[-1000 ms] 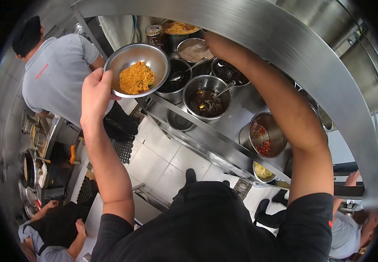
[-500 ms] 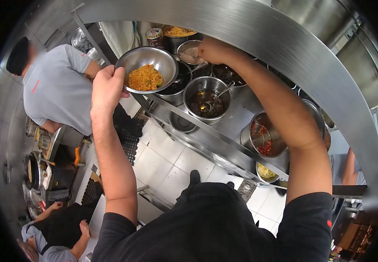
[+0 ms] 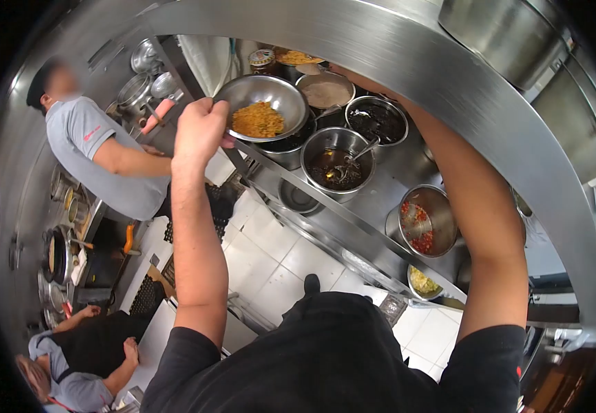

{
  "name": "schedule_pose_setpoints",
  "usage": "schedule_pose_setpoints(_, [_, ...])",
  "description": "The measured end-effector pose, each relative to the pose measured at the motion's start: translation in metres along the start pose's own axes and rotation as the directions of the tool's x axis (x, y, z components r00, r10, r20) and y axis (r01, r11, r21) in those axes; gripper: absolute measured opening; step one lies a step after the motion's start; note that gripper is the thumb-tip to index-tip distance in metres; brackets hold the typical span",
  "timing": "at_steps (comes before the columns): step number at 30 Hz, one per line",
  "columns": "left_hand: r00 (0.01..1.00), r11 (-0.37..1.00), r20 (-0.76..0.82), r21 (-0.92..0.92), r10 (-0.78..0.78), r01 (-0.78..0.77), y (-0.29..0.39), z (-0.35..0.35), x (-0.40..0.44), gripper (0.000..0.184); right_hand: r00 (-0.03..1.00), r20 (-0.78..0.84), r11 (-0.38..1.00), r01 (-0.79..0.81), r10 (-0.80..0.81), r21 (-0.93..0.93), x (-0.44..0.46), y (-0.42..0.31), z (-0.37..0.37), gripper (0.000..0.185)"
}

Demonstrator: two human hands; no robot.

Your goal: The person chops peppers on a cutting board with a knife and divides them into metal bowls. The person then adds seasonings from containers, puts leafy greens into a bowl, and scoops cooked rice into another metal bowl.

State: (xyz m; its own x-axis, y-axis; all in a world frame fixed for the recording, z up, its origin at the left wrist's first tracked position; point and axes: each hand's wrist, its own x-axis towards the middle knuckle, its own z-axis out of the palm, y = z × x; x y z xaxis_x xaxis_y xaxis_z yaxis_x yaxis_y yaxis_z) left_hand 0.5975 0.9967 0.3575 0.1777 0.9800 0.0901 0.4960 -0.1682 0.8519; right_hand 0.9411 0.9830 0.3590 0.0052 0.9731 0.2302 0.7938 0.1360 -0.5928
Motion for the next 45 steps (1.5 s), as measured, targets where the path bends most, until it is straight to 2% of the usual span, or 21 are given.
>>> schedule_pose_setpoints(4, [0.999, 0.993, 0.004, -0.115, -0.035, 0.035, 0.001, 0.011, -0.013, 0.032, 0.979, 0.041, 0.975, 0.201, -0.198, -0.095, -0.012, -0.055, 0.02, 0.027])
schedule_pose_setpoints(7, [0.999, 0.971, 0.002, -0.235, -0.034, 0.033, -0.008, 0.019, -0.027, 0.03, 0.973, -0.014, 0.926, 0.213, -0.229, -0.311, -0.027, -0.085, 0.026, 0.026])
schedule_pose_setpoints(10, [0.999, 0.944, -0.027, -0.328, -0.038, 0.027, -0.021, 0.02, -0.058, 0.03, 0.914, -0.172, 0.908, 0.314, -0.368, -0.278, -0.021, -0.056, 0.019, 0.024])
schedule_pose_setpoints(12, [0.993, 0.917, -0.108, -0.399, -0.044, -0.002, -0.026, 0.015, -0.095, 0.03, 0.923, -0.15, 0.882, 0.278, -0.355, -0.38, -0.006, -0.035, 0.011, 0.023])
schedule_pose_setpoints(13, [0.987, 0.903, -0.151, -0.429, -0.052, -0.018, -0.029, 0.014, -0.12, 0.03, 0.976, -0.088, 0.87, 0.135, -0.199, -0.473, -0.002, -0.035, 0.006, 0.022])
schedule_pose_setpoints(17, [0.958, 0.901, -0.276, -0.431, -0.084, -0.045, -0.046, 0.026, -0.238, 0.027, 0.974, 0.098, 0.669, 0.213, -0.206, -0.712, 0.056, 0.027, 0.039, 0.02])
schedule_pose_setpoints(18, [0.94, 0.916, -0.314, -0.402, -0.135, -0.003, -0.05, 0.033, -0.27, 0.026, 0.984, 0.082, 0.734, 0.171, -0.155, -0.657, 0.058, 0.022, 0.046, 0.02])
schedule_pose_setpoints(21, [0.872, 0.925, -0.447, -0.38, -0.2, 0.018, -0.048, 0.065, -0.371, 0.03, 0.954, 0.282, 0.561, 0.29, -0.103, -0.775, 0.059, 0.006, 0.051, 0.03])
schedule_pose_setpoints(23, [0.799, 0.943, -0.544, -0.322, -0.254, 0.08, -0.045, 0.086, -0.438, 0.029, 0.929, 0.149, 0.66, 0.347, -0.338, -0.666, 0.074, 0.003, 0.052, 0.046])
schedule_pose_setpoints(25, [0.758, 0.917, -0.554, -0.372, -0.344, 0.144, -0.041, 0.105, -0.495, 0.029, 0.951, 0.14, 0.743, 0.303, -0.275, -0.596, 0.124, 0.004, 0.047, 0.074])
schedule_pose_setpoints(26, [0.755, 0.885, -0.541, -0.453, -0.371, 0.109, -0.048, 0.118, -0.52, 0.029, 0.933, 0.306, 0.541, 0.36, -0.191, -0.76, 0.134, -0.015, 0.039, 0.077])
schedule_pose_setpoints(27, [0.746, 0.852, -0.514, -0.505, -0.424, 0.136, -0.032, 0.123, -0.546, 0.025, 0.91, 0.272, 0.419, 0.39, -0.313, -0.82, 0.126, -0.027, 0.04, 0.072])
schedule_pose_setpoints(30, [0.705, 0.816, -0.497, -0.54, -0.506, 0.204, -0.045, 0.152, -0.622, 0.031, 0.805, 0.314, 0.486, 0.564, -0.503, -0.668, 0.133, -0.071, 0.071, 0.066])
schedule_pose_setpoints(33, [0.721, 0.788, -0.443, -0.571, -0.532, 0.231, -0.029, 0.162, -0.708, 0.041, 0.707, 0.303, 0.658, 0.706, -0.639, -0.261, 0.085, -0.111, 0.092, 0.06])
schedule_pose_setpoints(37, [0.6, 0.75, -0.491, -0.585, -0.632, 0.31, -0.027, 0.172, -0.841, 0.038, 0.549, 0.191, 0.581, 0.763, -0.814, 0.283, -0.135, -0.128, 0.12, 0.047])
schedule_pose_setpoints(38, [0.524, 0.718, -0.519, -0.627, -0.675, 0.303, -0.026, 0.177, -0.88, 0.037, 0.591, 0.192, 0.621, 0.727, -0.783, 0.295, -0.225, -0.133, 0.127, 0.048])
schedule_pose_setpoints(39, [0.452, 0.684, -0.533, -0.668, -0.715, 0.293, -0.027, 0.183, -0.922, 0.037, 0.726, 0.348, 0.796, 0.465, -0.593, 0.388, -0.341, -0.158, 0.115, 0.051])
schedule_pose_setpoints(41, [0.314, 0.655, -0.59, -0.735, -0.744, 0.172, -0.037, 0.204, -1.016, 0.038, 0.734, 0.471, 0.821, 0.204, -0.489, 0.534, -0.44, -0.115, 0.169, 0.047])
schedule_pose_setpoints(42, [0.215, 0.634, -0.596, -0.735, -0.774, 0.242, -0.03, 0.209, -1.064, 0.036, 0.583, 0.669, 0.857, 0.095, -0.46, 0.507, -0.475, -0.089, 0.192, 0.037])
schedule_pose_setpoints(43, [0.107, 0.604, -0.605, -0.733, -0.789, 0.312, -0.023, 0.212, -1.116, 0.035, 0.476, 0.787, 0.821, -0.206, -0.392, 0.533, -0.478, -0.013, 0.267, 0.03])
schedule_pose_setpoints(45, [-0.071, 0.493, -0.513, -0.848, -0.855, 0.192, -0.023, 0.232, -1.213, 0.032, 0.394, 0.918, 0.97, -0.199, -0.049, 0.137, -0.553, 0.071, 0.341, 0.024])
